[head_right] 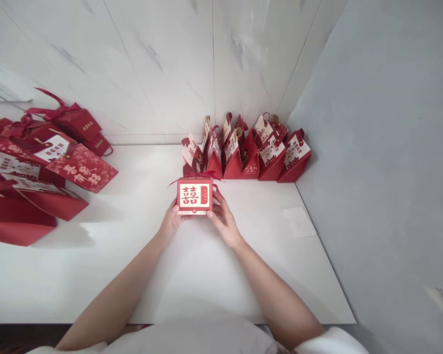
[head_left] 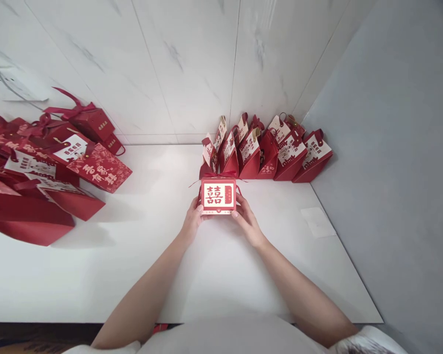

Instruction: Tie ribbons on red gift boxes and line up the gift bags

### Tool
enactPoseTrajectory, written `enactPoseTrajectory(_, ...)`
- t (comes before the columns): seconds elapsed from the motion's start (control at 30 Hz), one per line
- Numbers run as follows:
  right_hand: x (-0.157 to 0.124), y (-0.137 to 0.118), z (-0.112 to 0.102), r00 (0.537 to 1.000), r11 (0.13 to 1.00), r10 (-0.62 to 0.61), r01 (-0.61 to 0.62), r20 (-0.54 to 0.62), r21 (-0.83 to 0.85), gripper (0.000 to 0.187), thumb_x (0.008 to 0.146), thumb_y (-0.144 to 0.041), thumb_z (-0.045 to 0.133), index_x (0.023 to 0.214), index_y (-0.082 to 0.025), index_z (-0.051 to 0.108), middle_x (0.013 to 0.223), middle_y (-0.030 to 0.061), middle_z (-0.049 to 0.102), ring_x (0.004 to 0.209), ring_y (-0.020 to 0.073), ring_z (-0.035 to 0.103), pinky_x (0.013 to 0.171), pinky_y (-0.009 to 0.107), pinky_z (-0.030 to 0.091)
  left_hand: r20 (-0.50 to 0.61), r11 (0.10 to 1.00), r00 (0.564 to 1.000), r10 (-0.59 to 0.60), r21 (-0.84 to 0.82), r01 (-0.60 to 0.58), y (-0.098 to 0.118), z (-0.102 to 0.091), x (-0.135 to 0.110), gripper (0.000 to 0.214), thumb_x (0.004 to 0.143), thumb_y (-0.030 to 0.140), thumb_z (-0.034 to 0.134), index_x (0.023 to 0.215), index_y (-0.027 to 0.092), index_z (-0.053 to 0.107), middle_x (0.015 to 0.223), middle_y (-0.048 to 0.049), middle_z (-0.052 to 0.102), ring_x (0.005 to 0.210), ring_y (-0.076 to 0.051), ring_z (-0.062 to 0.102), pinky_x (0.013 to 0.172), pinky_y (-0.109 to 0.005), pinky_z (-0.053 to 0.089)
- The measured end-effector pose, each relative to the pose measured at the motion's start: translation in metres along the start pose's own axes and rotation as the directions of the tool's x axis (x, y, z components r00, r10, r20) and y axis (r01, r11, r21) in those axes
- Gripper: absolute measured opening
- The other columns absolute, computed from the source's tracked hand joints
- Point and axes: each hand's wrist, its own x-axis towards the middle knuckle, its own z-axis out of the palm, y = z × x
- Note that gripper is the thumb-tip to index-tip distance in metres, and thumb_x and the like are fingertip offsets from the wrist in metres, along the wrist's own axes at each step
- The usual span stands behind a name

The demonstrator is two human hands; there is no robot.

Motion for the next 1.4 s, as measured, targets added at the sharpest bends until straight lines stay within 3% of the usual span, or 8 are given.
enactPoseTrajectory(0.27,-0.001,-0.003,0.003,1.000,1.000,-0.014,0.014,0.011,-0.022,0.065,0.091,-0.052,0.060,0.148,-0.034,0.035,0.153,0.0067,0.043,0.124,0.0306,0.056,0.099,0.050,0.052,0.010,0.995,0.997,0.070,0.073,-0.071,0.003,-0.006,-0.004,0.075,0.080,0.067,0.057,0.139,0.022,0.044,0.138,-0.0156,0.056,0.116,-0.035,0.060,0.085,-0.048,0.055)
enactPoseTrajectory(0.5,-0.002,-0.004,0.000,1.000,0.999,-0.019,0.019,0.004,-0.040,0.064,0.091,-0.052,0.059,0.148,-0.034,0.034,0.156,0.0075,0.039,0.123,0.0303,0.057,0.096,0.049,0.053,0.035,0.971,0.980,0.195,0.136,-0.198,0.002,-0.005,-0.007,0.071,0.083,0.067,0.057,0.135,0.019,0.048,0.138,-0.0155,0.055,0.129,-0.035,0.052,0.103,-0.051,0.046)
enactPoseTrajectory(0.7,-0.001,-0.002,-0.001,1.000,1.000,0.006,-0.007,0.028,0.020,0.067,0.089,-0.052,0.063,0.147,-0.033,0.035,0.157,0.0080,0.037,0.123,0.0292,0.057,0.099,0.049,0.051,0.016,0.961,0.969,0.247,0.122,-0.247,-0.005,-0.012,-0.005,0.066,0.084,0.065,0.058,0.132,0.020,0.052,0.132,-0.0137,0.059,0.124,-0.035,0.055,0.101,-0.050,0.046)
enactPoseTrajectory(0.9,-0.001,-0.006,0.003,0.983,0.994,0.039,-0.056,0.182,0.089,0.085,0.085,-0.054,0.067,0.154,-0.032,0.023,0.151,0.0109,0.043,0.132,0.0310,0.051,0.101,0.052,0.051,-0.020,0.943,0.944,0.329,0.059,-0.327,-0.001,-0.007,-0.007,0.066,0.084,0.068,0.054,0.133,0.023,0.054,0.132,-0.0116,0.060,0.122,-0.033,0.056,0.102,-0.048,0.045)
enactPoseTrajectory(1.07,-0.001,-0.001,0.006,0.997,0.995,-0.062,0.065,0.045,-0.071,0.086,0.082,-0.048,0.074,0.151,-0.031,0.026,0.150,0.0124,0.044,0.128,0.0306,0.054,0.096,0.049,0.056,-0.186,0.877,0.873,0.451,0.274,-0.395,0.005,0.006,-0.016,0.056,0.090,0.054,0.055,0.139,0.027,0.047,0.136,-0.0109,0.053,0.122,-0.028,0.056,0.099,-0.042,0.047)
enactPoseTrajectory(1.13,-0.001,0.003,0.006,0.994,0.977,-0.107,0.103,-0.013,-0.184,0.084,0.079,-0.046,0.077,0.148,-0.027,0.033,0.145,0.0143,0.048,0.126,0.0316,0.056,0.096,0.050,0.056,-0.173,0.821,0.846,0.504,0.402,-0.407,0.005,0.011,-0.021,0.054,0.090,0.044,0.060,0.140,0.026,0.046,0.139,-0.0124,0.049,0.122,-0.027,0.055,0.096,-0.040,0.049)
enactPoseTrajectory(1.33,-0.005,0.012,0.005,0.963,0.847,-0.268,0.219,-0.033,-0.485,0.110,0.074,-0.047,0.081,0.157,-0.025,0.012,0.157,0.0184,0.032,0.138,0.0362,0.044,0.104,0.055,0.050,-0.053,0.881,0.924,0.378,0.327,-0.342,0.004,0.022,-0.026,0.103,0.071,0.035,0.081,0.154,0.028,0.019,0.152,-0.0170,0.036,0.131,-0.034,0.049,0.093,-0.041,0.053)
enactPoseTrajectory(1.4,-0.006,0.011,0.003,0.948,0.831,-0.316,0.288,0.021,-0.477,0.103,0.081,-0.044,0.076,0.158,-0.025,0.010,0.158,0.0178,0.033,0.136,0.0337,0.048,0.104,0.053,0.051,-0.071,0.922,0.935,0.348,0.205,-0.328,0.007,0.022,-0.023,0.116,0.069,0.034,0.083,0.156,0.033,0.006,0.159,-0.0151,0.027,0.136,-0.033,0.045,0.099,-0.041,0.050)
